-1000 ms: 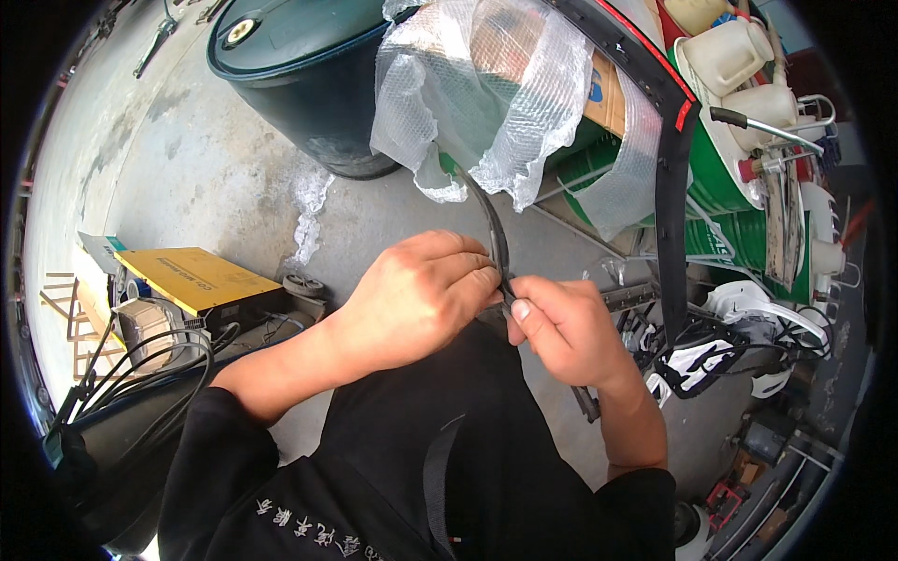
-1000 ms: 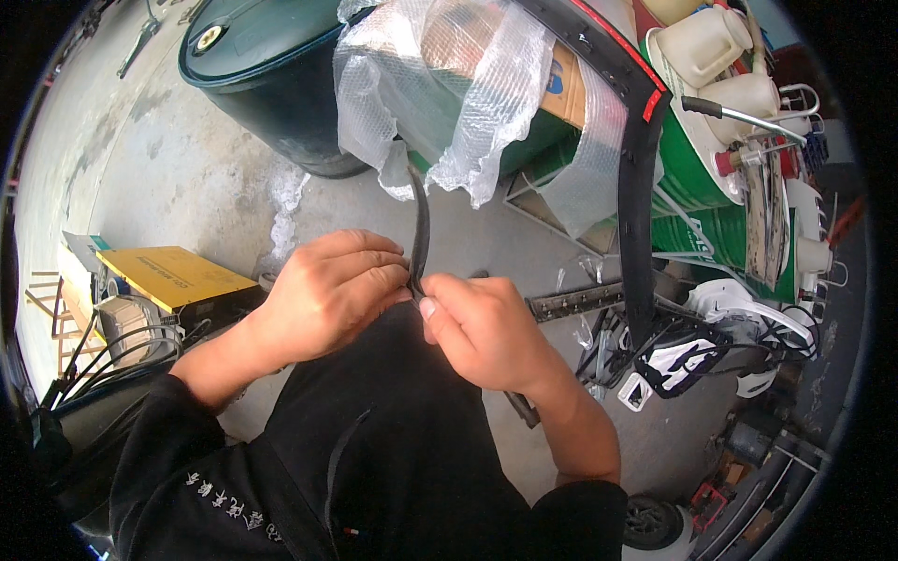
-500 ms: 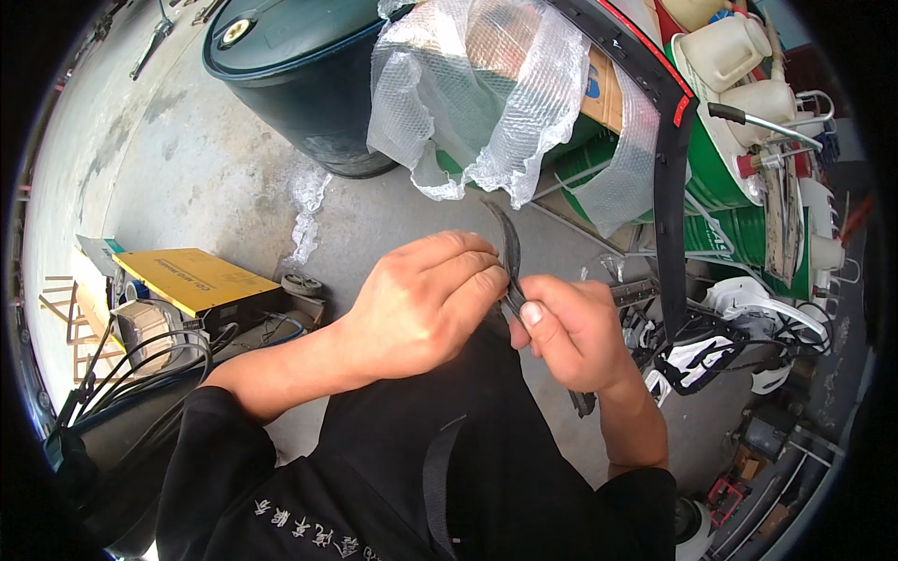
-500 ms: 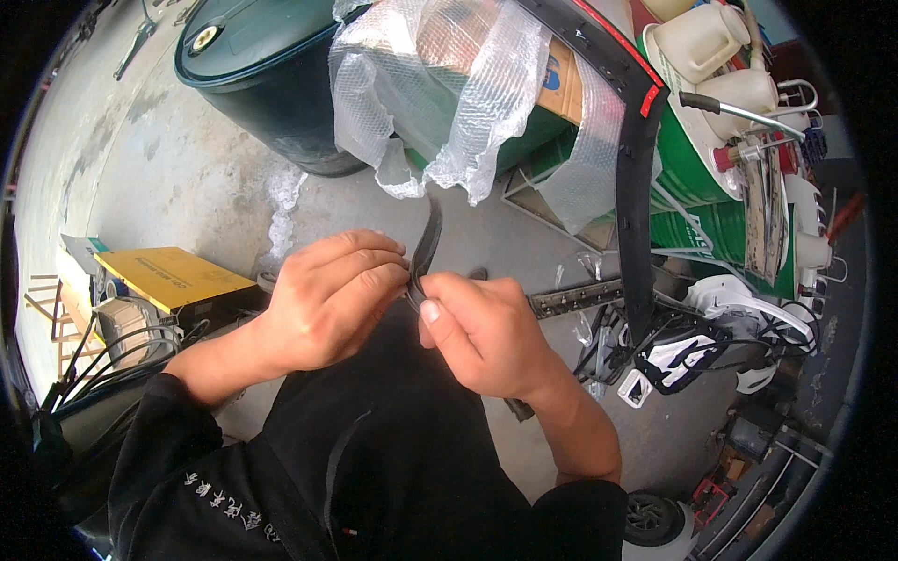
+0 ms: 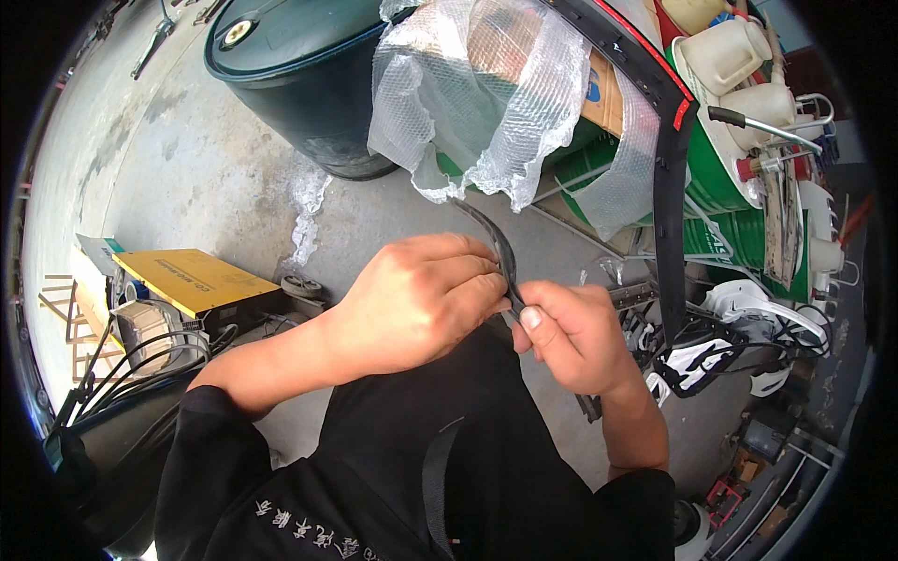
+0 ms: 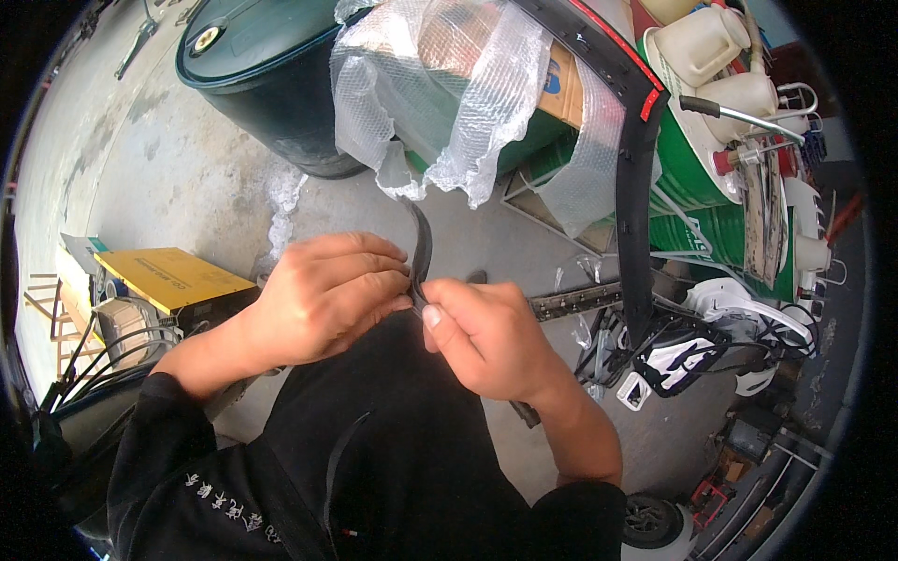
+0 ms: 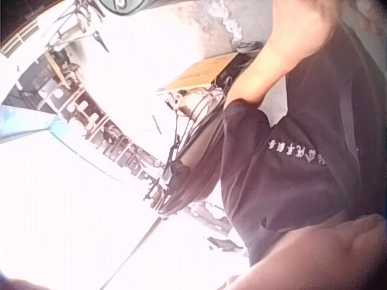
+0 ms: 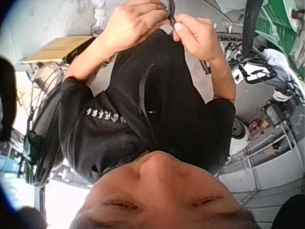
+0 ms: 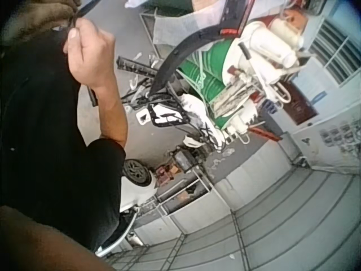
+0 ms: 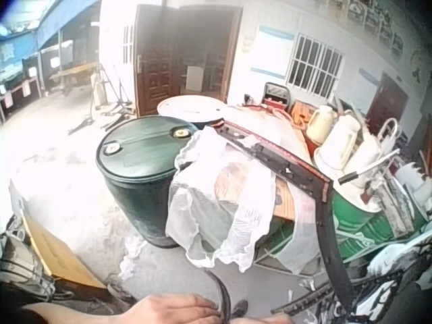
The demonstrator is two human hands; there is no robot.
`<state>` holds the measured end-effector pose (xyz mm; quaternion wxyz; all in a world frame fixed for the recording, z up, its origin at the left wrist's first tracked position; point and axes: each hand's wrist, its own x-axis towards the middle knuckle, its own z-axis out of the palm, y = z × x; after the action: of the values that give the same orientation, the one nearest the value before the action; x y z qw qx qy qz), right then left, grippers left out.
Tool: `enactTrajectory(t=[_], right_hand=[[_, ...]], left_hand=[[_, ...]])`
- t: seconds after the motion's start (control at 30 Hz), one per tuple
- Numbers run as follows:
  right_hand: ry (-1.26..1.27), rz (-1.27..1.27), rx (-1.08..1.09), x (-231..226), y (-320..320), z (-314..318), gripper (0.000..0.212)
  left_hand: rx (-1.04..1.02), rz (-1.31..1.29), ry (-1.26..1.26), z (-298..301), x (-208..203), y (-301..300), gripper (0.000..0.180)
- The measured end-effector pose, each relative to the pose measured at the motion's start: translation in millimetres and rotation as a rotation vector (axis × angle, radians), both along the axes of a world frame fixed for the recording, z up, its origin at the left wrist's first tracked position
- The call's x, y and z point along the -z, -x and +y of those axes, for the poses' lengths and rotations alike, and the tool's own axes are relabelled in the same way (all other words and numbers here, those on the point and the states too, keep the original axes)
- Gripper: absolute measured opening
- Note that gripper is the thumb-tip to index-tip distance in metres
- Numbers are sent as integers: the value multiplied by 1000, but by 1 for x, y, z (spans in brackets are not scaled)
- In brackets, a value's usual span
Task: The person removes a black rubber weather stripping from a car bumper and then installs a new piece of weather stripping onto the same bumper. The person works by hand, pressing the new strip into place along the bumper's edge.
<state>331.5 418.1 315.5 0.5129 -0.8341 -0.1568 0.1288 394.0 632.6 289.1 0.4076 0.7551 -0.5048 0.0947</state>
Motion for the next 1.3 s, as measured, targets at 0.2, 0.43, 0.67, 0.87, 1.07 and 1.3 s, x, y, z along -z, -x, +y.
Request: enactTrajectory(t=[0.2, 0.43, 0.67, 0.87, 1.07, 1.3], right_hand=[[50, -175, 15, 0, 3, 4, 9], [-28, -146, 45, -2, 5, 5, 7], [-2, -116, 35, -3, 3, 1, 9], [69, -246, 9, -1, 3, 2, 10], [30, -301, 26, -2, 5, 7, 10], [19, -249, 65, -8, 1, 4, 15]], left_hand=[[-42, -24, -12, -2, -3, 7, 25], [-53, 70, 105, -5, -2, 4, 25], [1, 161, 66, -1, -3, 1, 24], [-2, 95, 29, -1, -10, 2, 25], [-36, 142, 128, -3, -10, 5, 24], [-11, 226, 162, -4, -12, -2, 20]])
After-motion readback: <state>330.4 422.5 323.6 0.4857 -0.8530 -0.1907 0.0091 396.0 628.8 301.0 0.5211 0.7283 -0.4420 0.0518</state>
